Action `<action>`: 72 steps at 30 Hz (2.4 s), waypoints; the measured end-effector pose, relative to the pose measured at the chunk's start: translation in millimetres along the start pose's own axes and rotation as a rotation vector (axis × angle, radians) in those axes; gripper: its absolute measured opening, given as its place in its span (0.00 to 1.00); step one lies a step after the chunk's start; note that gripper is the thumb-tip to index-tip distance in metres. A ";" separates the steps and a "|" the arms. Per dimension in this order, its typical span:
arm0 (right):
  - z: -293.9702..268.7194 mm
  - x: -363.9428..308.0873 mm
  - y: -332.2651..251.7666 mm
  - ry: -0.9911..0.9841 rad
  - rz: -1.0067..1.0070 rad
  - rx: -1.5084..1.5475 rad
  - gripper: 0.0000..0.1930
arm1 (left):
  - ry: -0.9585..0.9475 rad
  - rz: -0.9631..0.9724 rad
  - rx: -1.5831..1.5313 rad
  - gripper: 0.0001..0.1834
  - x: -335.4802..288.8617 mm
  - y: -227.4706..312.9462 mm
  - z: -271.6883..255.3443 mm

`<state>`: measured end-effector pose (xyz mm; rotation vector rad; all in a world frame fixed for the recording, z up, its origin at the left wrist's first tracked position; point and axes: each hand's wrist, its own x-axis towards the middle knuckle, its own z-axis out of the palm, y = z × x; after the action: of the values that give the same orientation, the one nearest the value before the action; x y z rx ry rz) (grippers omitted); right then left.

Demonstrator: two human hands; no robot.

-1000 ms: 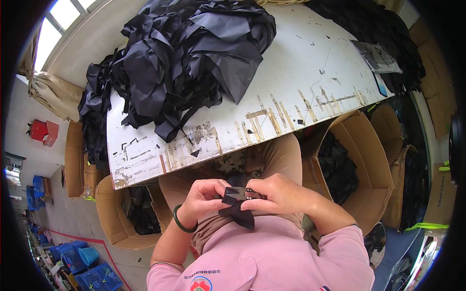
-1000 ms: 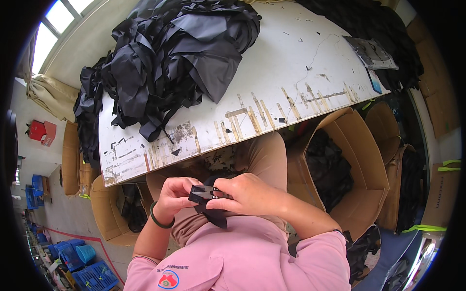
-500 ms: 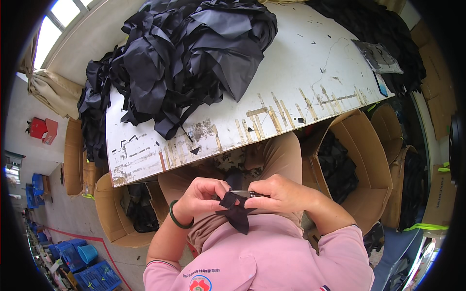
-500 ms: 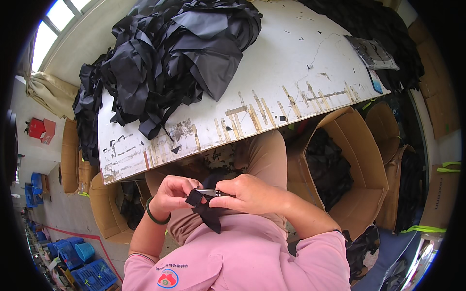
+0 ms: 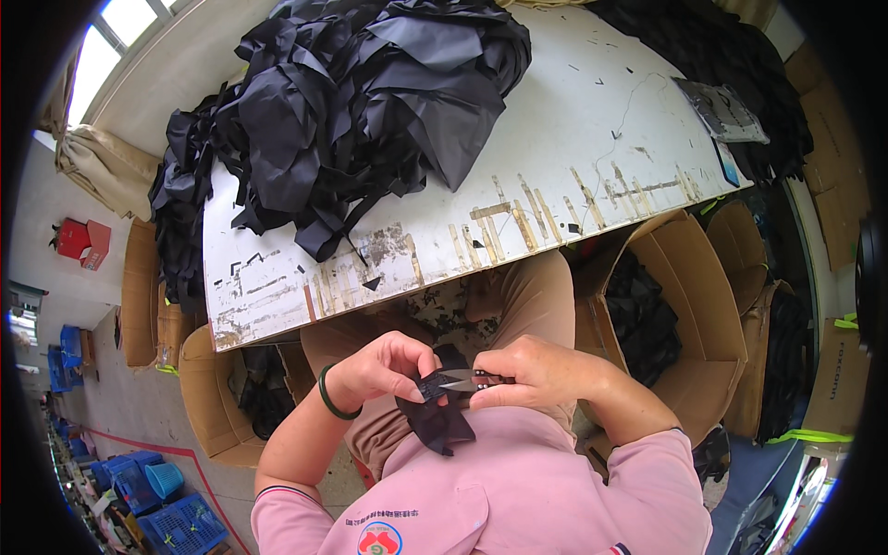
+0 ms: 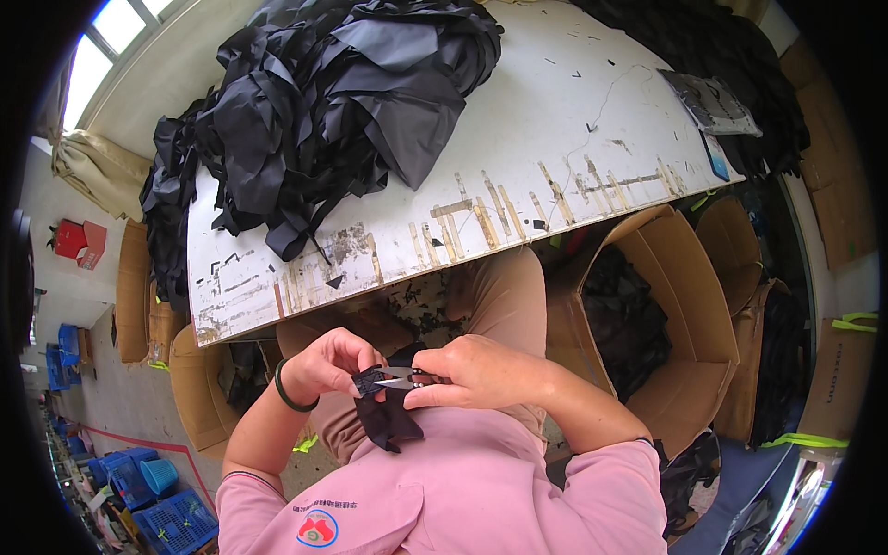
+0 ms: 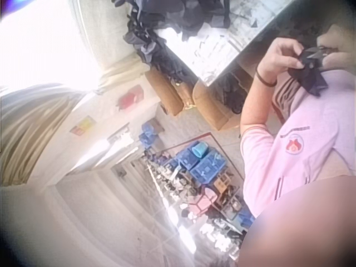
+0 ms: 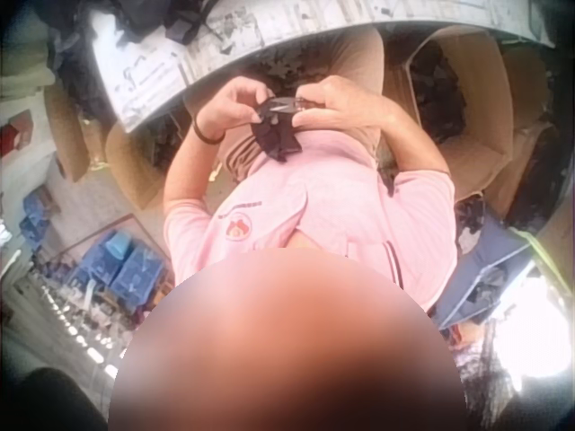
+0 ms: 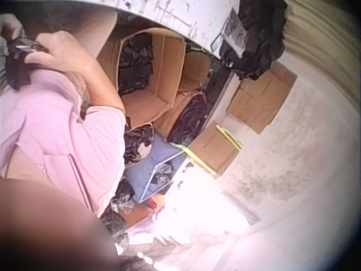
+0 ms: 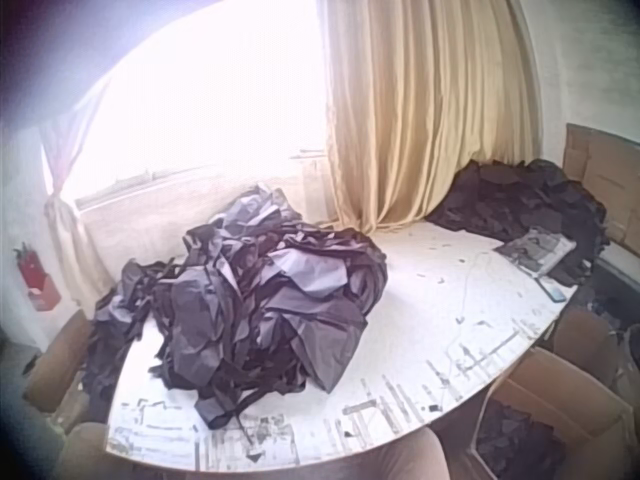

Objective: Cutting and trimming small black fabric components using small snips/scissors.

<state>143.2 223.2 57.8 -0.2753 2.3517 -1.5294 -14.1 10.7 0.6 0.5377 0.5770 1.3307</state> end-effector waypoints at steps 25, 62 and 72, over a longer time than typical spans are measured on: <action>2.9 8.7 10.9 -0.056 -0.161 -0.061 0.18 | -0.087 -0.153 -0.104 0.08 2.2 -5.0 2.1; 23.0 2.8 1.4 0.483 -0.067 -0.386 0.18 | 0.647 0.404 0.111 0.07 14.6 -20.3 40.6; 14.9 1.4 -4.5 0.321 0.065 -0.153 0.19 | 0.570 0.456 0.282 0.06 11.5 -25.0 38.0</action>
<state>147.3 208.2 56.1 0.0151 2.7009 -1.4564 31.1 16.8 11.5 0.5356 1.1724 1.8689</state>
